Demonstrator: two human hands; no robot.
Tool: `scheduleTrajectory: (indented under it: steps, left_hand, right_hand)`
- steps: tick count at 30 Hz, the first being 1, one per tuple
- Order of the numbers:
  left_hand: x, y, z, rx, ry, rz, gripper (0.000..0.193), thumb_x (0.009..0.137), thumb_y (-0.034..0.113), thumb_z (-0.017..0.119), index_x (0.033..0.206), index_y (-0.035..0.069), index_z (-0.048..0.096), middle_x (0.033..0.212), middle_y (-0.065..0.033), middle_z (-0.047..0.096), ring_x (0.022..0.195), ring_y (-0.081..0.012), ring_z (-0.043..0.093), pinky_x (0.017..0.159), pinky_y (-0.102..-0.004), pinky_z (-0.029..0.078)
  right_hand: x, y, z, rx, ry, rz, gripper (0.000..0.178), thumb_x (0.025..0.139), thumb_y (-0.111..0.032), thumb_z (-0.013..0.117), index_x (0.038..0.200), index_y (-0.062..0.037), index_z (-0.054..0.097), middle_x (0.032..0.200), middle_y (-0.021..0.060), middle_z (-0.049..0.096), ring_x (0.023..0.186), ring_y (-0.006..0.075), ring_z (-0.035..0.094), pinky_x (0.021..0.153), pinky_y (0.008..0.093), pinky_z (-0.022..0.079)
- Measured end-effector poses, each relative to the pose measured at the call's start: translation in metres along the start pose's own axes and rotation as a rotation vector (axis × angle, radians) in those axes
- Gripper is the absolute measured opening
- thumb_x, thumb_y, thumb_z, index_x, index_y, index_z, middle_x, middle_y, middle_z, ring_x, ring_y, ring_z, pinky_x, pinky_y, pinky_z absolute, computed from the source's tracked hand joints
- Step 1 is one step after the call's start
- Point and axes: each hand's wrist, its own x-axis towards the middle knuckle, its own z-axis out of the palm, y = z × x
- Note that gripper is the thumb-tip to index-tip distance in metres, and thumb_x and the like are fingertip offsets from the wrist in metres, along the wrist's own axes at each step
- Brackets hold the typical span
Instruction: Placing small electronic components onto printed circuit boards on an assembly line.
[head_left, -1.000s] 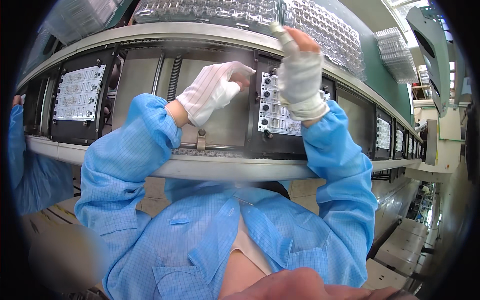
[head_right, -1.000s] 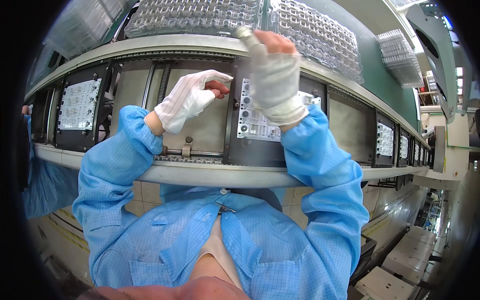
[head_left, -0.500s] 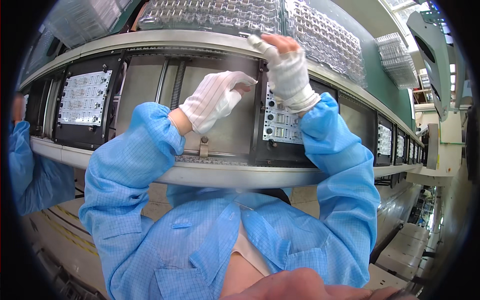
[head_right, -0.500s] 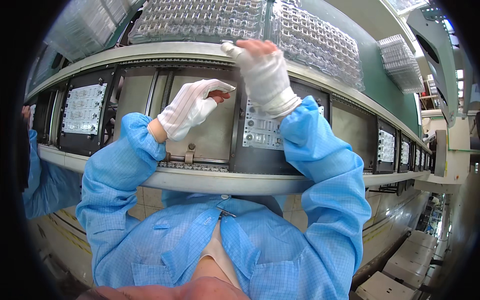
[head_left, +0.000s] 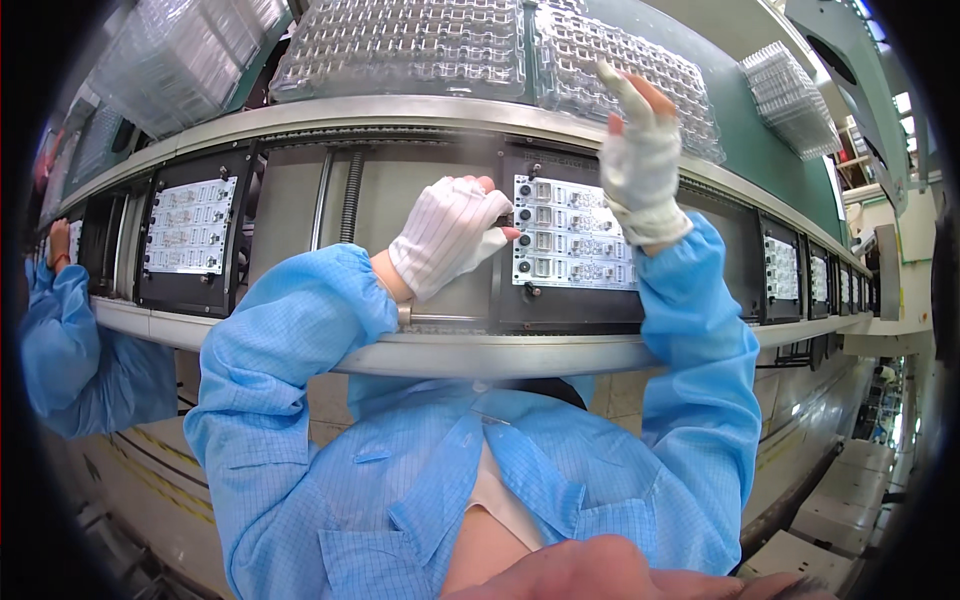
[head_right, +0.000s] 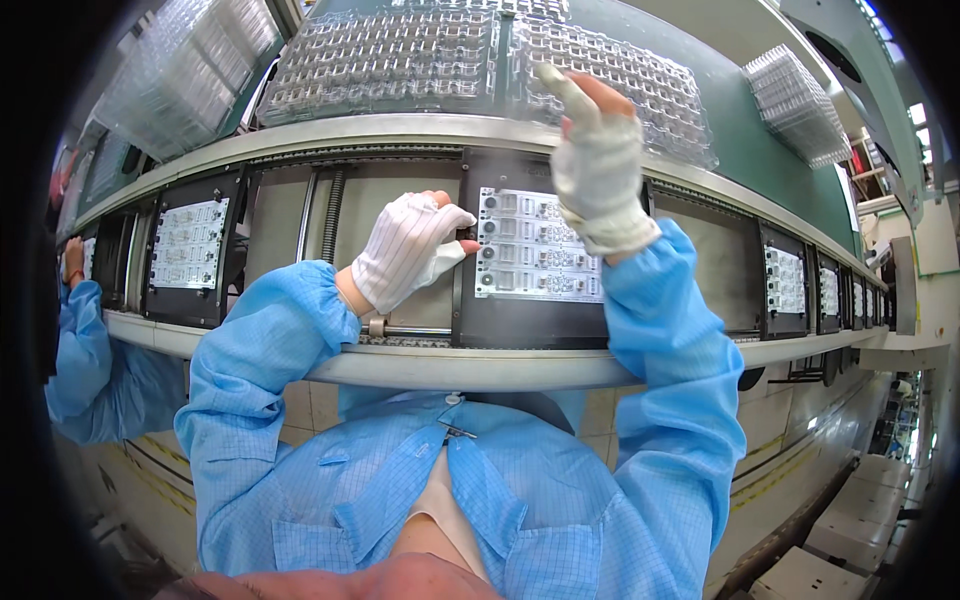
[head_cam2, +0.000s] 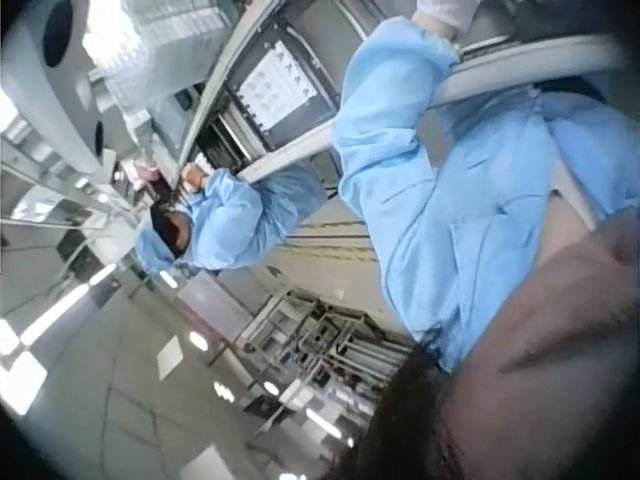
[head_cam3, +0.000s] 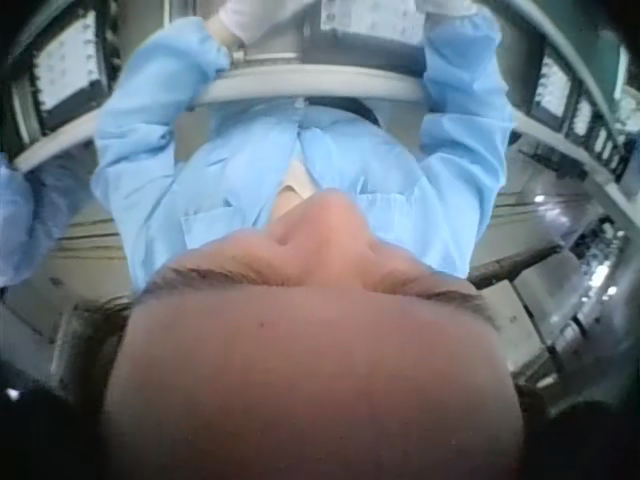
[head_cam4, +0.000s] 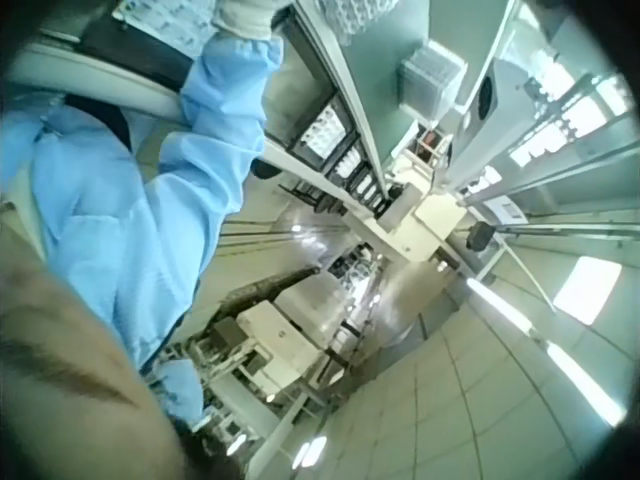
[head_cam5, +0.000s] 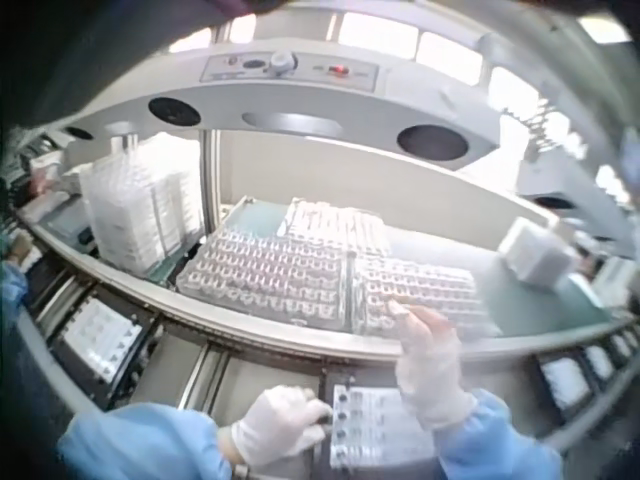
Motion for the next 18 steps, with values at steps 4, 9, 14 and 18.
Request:
scheduleTrajectory:
  steps: [4, 9, 14, 18]
  left_hand:
    - [0.002, 0.012, 0.008, -0.091, 0.032, -0.134, 0.022, 0.081, 0.023, 0.077, 0.091, 0.007, 0.065, 0.078, -0.0101, 0.062, 0.074, -0.0297, 0.062, 0.068, -0.0396, 0.050]
    - [0.005, 0.019, 0.017, -0.312, 0.023, -0.301, 0.013, 0.081, 0.006, 0.072, 0.093, 0.006, 0.070, 0.077, -0.0117, 0.063, 0.070, -0.0283, 0.062, 0.065, -0.0375, 0.051]
    - [0.006, 0.022, 0.019, -0.378, 0.036, -0.252, 0.011, 0.081, 0.003, 0.070, 0.091, 0.006, 0.071, 0.077, -0.0135, 0.063, 0.072, -0.0313, 0.062, 0.066, -0.0384, 0.051]
    - [0.001, 0.020, 0.018, -0.363, 0.027, -0.185, 0.014, 0.082, 0.001, 0.069, 0.094, 0.007, 0.071, 0.079, -0.0149, 0.065, 0.073, -0.0326, 0.062, 0.068, -0.0390, 0.051]
  right_hand:
    - [-0.050, 0.026, -0.058, -0.176, -0.119, 0.089, 0.071, 0.076, 0.012, 0.059, 0.142, -0.0161, 0.056, 0.111, 0.0110, 0.066, 0.106, 0.0297, 0.061, 0.094, 0.0415, 0.051]
    - [-0.113, 0.036, -0.107, -0.024, -0.184, 0.554, 0.072, 0.081, 0.008, 0.061, 0.148, -0.0142, 0.048, 0.105, 0.0104, 0.068, 0.103, 0.0248, 0.063, 0.098, 0.0370, 0.049]
    - [-0.136, 0.031, -0.127, 0.049, -0.301, 0.854, 0.071, 0.081, 0.000, 0.068, 0.148, -0.0139, 0.049, 0.091, 0.0079, 0.070, 0.099, 0.0265, 0.065, 0.096, 0.0413, 0.049]
    - [-0.154, 0.037, -0.124, -0.003, -0.280, 0.734, 0.070, 0.081, -0.007, 0.074, 0.146, -0.0121, 0.049, 0.094, 0.0064, 0.072, 0.099, 0.0246, 0.066, 0.098, 0.0400, 0.049]
